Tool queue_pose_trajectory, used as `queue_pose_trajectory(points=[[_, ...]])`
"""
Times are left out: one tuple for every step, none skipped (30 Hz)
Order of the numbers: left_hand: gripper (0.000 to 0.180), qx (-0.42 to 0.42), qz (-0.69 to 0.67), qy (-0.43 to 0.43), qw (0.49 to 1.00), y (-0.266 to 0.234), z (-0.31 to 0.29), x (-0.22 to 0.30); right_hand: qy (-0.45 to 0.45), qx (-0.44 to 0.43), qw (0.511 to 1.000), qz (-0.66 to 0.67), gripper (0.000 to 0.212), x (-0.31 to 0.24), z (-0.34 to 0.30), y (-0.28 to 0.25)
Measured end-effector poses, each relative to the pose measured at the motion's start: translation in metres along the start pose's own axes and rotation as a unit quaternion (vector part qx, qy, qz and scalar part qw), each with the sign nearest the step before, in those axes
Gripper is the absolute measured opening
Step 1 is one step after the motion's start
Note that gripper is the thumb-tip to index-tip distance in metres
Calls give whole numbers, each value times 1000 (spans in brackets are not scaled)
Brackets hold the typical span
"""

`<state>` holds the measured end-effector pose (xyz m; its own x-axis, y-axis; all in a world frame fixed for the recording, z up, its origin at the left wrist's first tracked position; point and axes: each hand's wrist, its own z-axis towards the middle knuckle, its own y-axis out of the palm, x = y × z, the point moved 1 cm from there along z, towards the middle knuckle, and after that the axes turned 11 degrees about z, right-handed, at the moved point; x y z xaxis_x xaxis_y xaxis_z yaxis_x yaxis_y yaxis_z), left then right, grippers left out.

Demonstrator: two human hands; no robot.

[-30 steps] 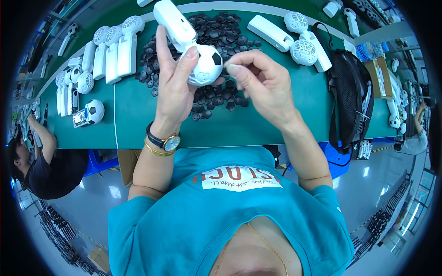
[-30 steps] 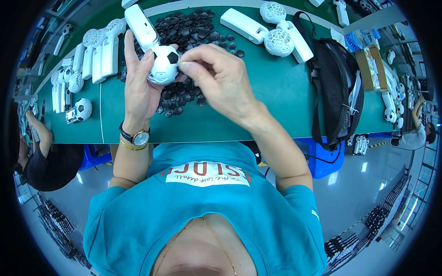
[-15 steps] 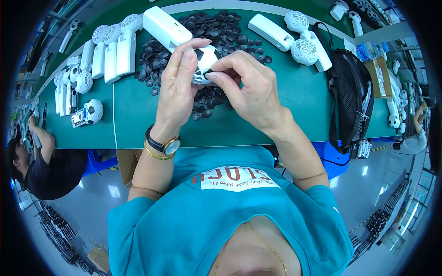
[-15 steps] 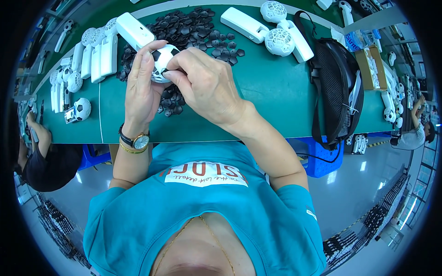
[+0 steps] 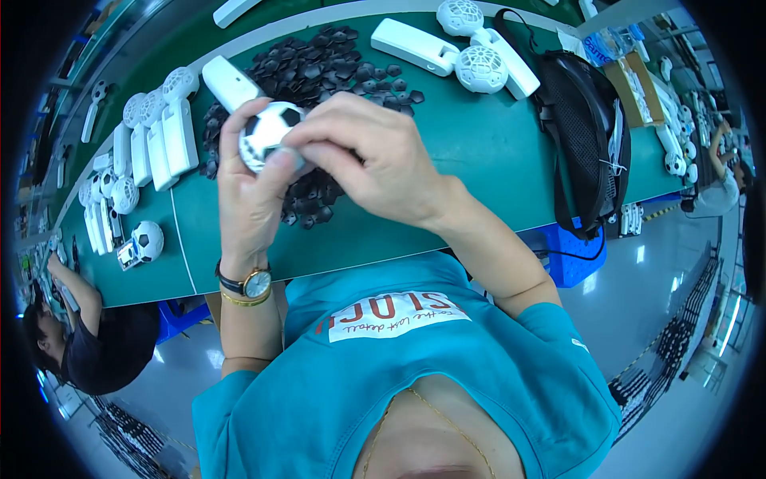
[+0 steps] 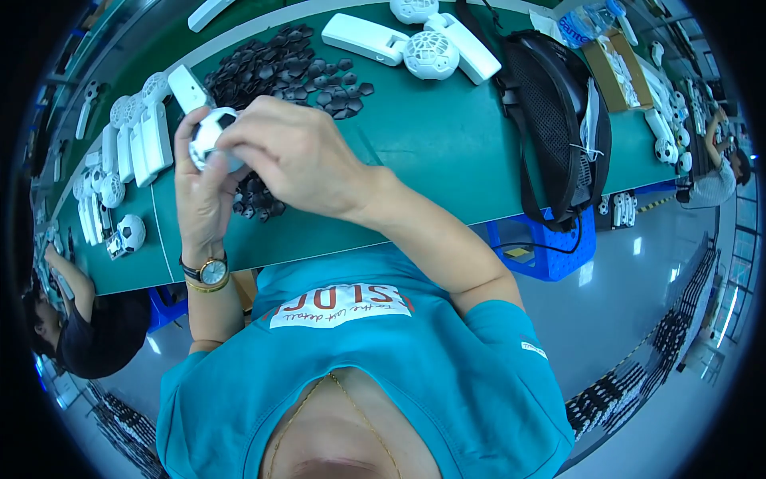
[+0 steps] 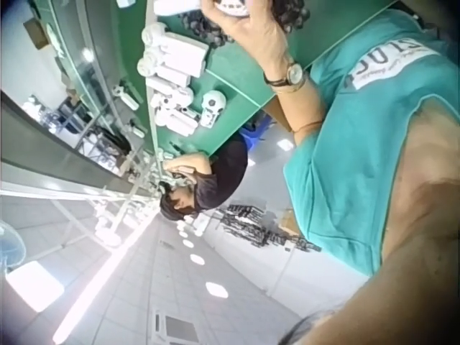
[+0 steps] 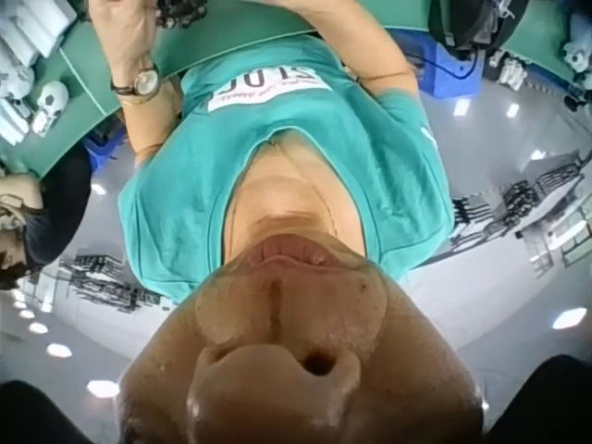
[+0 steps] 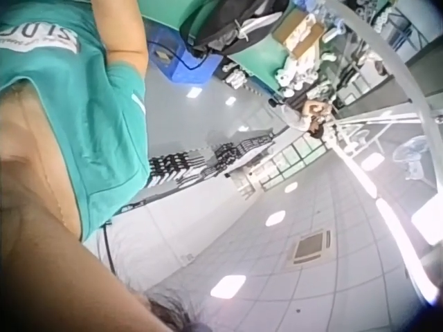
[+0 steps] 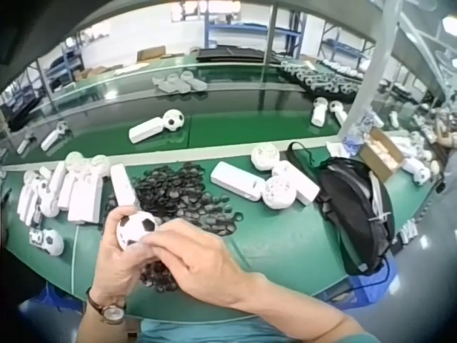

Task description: Assembling small white handheld fans by attaching black components at a factory workbench.

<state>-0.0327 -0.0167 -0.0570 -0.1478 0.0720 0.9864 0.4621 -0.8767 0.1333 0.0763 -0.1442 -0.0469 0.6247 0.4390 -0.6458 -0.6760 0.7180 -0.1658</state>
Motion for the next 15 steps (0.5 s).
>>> queue_pose_trajectory(points=[[51,-5,-1,-1,1000,0,0,-1,26,13,1000,-1,18,3,-3,-9],[51,-6,-28,0,1000,1,1,2,52,26,998,-2,17,7,-6,-20],[51,-1,-53,2,999,1,2,6,76,36,996,2,17,11,-10,-29],[50,4,-78,4,997,0,3,9,139,45,989,-26,17,17,-16,-42],[50,4,-80,4,997,0,5,10,202,54,976,-58,17,23,-25,-58],[50,9,-76,8,997,-2,5,10,228,62,966,-108,18,29,-33,-71],[50,15,-71,12,997,-3,5,10,253,69,952,-157,19,35,-38,-81],[49,19,-67,17,997,-4,7,11,253,69,952,-157,19,40,-42,-84],[49,19,-67,17,997,-3,8,11,246,57,949,-186,19,44,-43,-86],[49,19,-71,17,997,-2,9,11,239,45,946,-215,19,47,-45,-88],[49,19,-75,17,997,1,10,11,231,34,941,-244,20,50,-47,-89],[49,19,-79,17,997,3,12,11,231,34,941,-244,20,52,-47,-90],[49,18,-78,17,997,5,13,11,210,9,940,-268,20,51,-43,-87],[48,22,-70,17,997,7,15,10,189,-15,937,-292,20,51,-40,-84],[47,25,-62,16,998,9,16,9,168,-40,933,-315,20,51,-38,-82]])
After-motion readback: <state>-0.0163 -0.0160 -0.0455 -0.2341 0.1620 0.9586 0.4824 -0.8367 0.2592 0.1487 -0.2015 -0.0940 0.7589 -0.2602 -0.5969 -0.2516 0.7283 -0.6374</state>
